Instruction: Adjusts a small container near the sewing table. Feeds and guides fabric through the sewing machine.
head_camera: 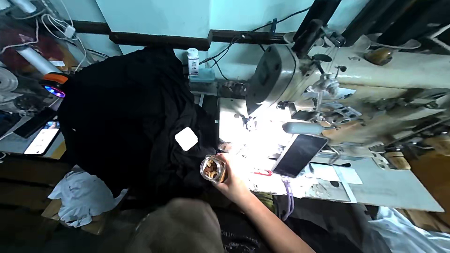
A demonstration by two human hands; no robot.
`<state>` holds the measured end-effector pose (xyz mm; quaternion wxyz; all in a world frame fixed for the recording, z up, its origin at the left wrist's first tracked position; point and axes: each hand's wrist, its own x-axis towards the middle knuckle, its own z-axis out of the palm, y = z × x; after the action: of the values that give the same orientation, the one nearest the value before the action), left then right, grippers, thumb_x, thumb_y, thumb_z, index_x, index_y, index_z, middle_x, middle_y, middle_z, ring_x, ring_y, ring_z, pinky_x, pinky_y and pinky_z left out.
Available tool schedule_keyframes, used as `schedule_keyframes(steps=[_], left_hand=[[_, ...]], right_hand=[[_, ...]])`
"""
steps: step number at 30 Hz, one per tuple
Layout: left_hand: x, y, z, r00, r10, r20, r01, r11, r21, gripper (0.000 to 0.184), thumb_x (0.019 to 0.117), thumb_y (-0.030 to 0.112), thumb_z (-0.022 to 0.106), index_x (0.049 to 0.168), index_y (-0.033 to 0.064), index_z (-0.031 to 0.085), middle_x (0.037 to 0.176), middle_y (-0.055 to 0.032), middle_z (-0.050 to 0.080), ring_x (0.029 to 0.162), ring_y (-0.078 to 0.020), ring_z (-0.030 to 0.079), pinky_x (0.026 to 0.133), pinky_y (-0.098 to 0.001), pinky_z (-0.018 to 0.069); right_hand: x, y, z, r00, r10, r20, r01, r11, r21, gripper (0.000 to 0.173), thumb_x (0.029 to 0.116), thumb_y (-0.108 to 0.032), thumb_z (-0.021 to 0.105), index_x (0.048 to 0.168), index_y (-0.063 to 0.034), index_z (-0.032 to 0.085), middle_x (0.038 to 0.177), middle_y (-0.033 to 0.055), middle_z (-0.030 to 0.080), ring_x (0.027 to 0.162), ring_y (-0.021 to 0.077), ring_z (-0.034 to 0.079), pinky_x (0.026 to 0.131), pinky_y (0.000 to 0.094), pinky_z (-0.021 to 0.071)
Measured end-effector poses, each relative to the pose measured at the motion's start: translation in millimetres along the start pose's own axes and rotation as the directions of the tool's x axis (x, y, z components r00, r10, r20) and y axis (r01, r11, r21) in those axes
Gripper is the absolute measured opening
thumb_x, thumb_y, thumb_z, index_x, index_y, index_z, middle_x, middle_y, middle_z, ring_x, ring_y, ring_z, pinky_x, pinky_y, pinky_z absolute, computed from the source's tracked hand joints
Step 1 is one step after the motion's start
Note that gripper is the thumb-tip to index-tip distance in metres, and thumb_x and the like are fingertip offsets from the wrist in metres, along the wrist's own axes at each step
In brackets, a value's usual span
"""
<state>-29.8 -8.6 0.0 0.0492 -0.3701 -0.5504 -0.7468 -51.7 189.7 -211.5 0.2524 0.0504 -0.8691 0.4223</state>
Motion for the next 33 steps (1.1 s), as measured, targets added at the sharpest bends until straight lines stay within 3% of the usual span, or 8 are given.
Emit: schedule_keyframes(steps=[1,3,5,7,14,22,28,33], left_hand=[[13,-18,-11,0.983,0.112,0.142,-0.134,0.979,0.154,0.022,0.0973,0.017,0.063,0.076,0.0132,0.062,0.077,0.0036,0.064,0.075,-0.0057,0.063,0.069,-0.0232,0.0519],[23,-69,-43,0.922,0.146,0.36,-0.312,0.83,0.462,0.019,0.0991,0.032,0.065,0.086,0.0179,0.065,0.108,0.0028,0.067,0.109,-0.0076,0.061,0.096,-0.0256,0.0507],[19,-112,-56,0.909,-0.02,0.416,-0.301,0.66,0.688,0.019,0.0989,0.032,0.065,0.091,0.0183,0.074,0.136,-0.0048,0.064,0.134,-0.0211,0.053,0.112,-0.0409,0.0437],[12,-139,-59,0.87,-0.212,0.445,-0.263,0.564,0.783,0.02,0.0997,0.03,0.061,0.097,0.0208,0.078,0.152,-0.0078,0.053,0.148,-0.0322,0.039,0.118,-0.0536,0.0355],[19,-160,-51,0.75,-0.38,0.541,-0.272,0.568,0.777,0.014,0.0936,0.03,0.071,0.102,0.0233,0.08,0.164,-0.0068,0.039,0.155,-0.0368,0.025,0.121,-0.0665,0.0246],[18,-167,-52,0.757,-0.344,0.556,-0.321,0.545,0.774,0.012,0.0932,0.027,0.071,0.089,0.0185,0.079,0.158,-0.0013,0.048,0.153,-0.0287,0.034,0.122,-0.0655,0.0224],[22,-154,-56,0.746,-0.399,0.534,-0.39,0.389,0.835,0.015,0.0966,0.029,0.069,0.097,0.0182,0.079,0.158,-0.0009,0.049,0.151,-0.0288,0.038,0.119,-0.0699,0.0233],[23,-153,-49,0.722,-0.421,0.549,-0.422,0.36,0.832,0.008,0.0954,0.018,0.07,0.096,0.0161,0.078,0.156,-0.0017,0.052,0.15,-0.0293,0.039,0.119,-0.0699,0.0235]], right_hand=[[1,-2,-1,1.0,-0.002,-0.001,0.002,1.0,-0.004,0.073,0.0746,-0.025,0.085,0.133,0.007,0.056,0.128,0.0209,0.066,0.122,0.0231,0.063,0.108,0.0365,0.0495],[3,-2,-3,1.0,-0.012,-0.004,0.012,1.0,-0.003,0.072,0.0758,-0.026,0.084,0.134,0.0058,0.056,0.127,0.0198,0.066,0.121,0.023,0.064,0.108,0.038,0.0497],[1,3,-1,1.0,-0.016,0.005,0.016,1.0,-0.006,0.072,0.0784,-0.027,0.084,0.135,0.0048,0.055,0.128,0.019,0.066,0.123,0.0227,0.063,0.109,0.0389,0.0494],[3,4,-1,1.0,-0.031,0.002,0.031,0.999,-0.031,0.071,0.0783,-0.028,0.085,0.135,0.0048,0.056,0.128,0.0187,0.066,0.123,0.0231,0.063,0.109,0.039,0.0496],[9,-3,-2,0.998,-0.057,0.033,0.06,0.991,-0.12,0.066,0.0772,-0.031,0.085,0.129,0.0022,0.061,0.126,0.0208,0.066,0.121,0.0282,0.063,0.106,0.0412,0.051],[10,-4,-2,0.997,-0.036,0.062,0.043,0.991,-0.13,0.066,0.0766,-0.031,0.085,0.13,0.0005,0.061,0.126,0.02,0.065,0.122,0.028,0.062,0.106,0.041,0.0504],[10,-3,-3,0.997,-0.044,0.066,0.054,0.986,-0.155,0.069,0.0752,-0.03,0.086,0.131,0.0012,0.06,0.127,0.0206,0.065,0.122,0.0286,0.062,0.106,0.041,0.051],[10,-6,-2,0.997,-0.06,0.057,0.069,0.982,-0.174,0.067,0.0747,-0.029,0.086,0.13,0.0004,0.062,0.127,0.0201,0.065,0.122,0.028,0.062,0.106,0.0403,0.0507]])
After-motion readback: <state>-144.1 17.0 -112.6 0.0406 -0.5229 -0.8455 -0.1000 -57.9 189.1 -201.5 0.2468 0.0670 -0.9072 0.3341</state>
